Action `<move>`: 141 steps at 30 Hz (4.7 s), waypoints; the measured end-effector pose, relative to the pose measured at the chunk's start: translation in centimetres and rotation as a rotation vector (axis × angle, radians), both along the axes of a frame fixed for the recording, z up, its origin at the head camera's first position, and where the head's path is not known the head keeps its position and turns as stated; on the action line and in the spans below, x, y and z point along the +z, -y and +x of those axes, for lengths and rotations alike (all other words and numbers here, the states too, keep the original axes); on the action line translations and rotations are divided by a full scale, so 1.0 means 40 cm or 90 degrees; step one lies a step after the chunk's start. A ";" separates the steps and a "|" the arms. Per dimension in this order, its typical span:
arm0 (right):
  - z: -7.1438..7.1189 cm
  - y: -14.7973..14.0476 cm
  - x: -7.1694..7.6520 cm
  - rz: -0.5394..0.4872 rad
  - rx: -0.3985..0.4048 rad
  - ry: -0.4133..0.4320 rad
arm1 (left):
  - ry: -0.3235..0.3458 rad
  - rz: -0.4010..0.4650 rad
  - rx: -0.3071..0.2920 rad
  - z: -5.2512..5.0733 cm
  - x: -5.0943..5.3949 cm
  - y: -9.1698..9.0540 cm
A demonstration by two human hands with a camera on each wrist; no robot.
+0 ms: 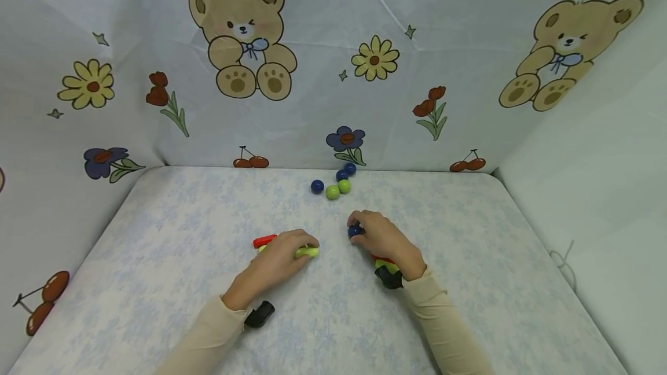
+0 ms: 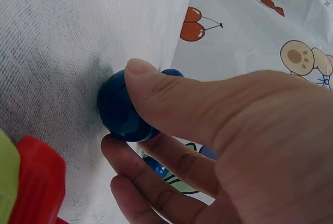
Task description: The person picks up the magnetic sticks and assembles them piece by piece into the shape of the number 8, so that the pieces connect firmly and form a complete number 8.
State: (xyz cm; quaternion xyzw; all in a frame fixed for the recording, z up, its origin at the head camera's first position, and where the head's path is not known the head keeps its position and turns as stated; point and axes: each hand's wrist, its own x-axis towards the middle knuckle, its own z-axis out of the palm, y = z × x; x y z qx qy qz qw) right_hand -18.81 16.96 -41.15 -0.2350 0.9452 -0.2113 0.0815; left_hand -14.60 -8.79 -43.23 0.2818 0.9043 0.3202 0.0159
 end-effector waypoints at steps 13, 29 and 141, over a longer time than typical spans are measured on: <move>-0.007 -0.003 0.006 -0.035 0.010 -0.002 | 0.019 0.090 0.017 -0.076 -0.013 -0.081; 0.001 -0.014 -0.001 -0.049 0.011 0.016 | 0.046 0.163 0.066 -0.102 -0.038 -0.137; 0.002 -0.011 -0.004 -0.034 0.011 0.024 | 0.161 0.015 0.010 -0.159 0.030 -0.035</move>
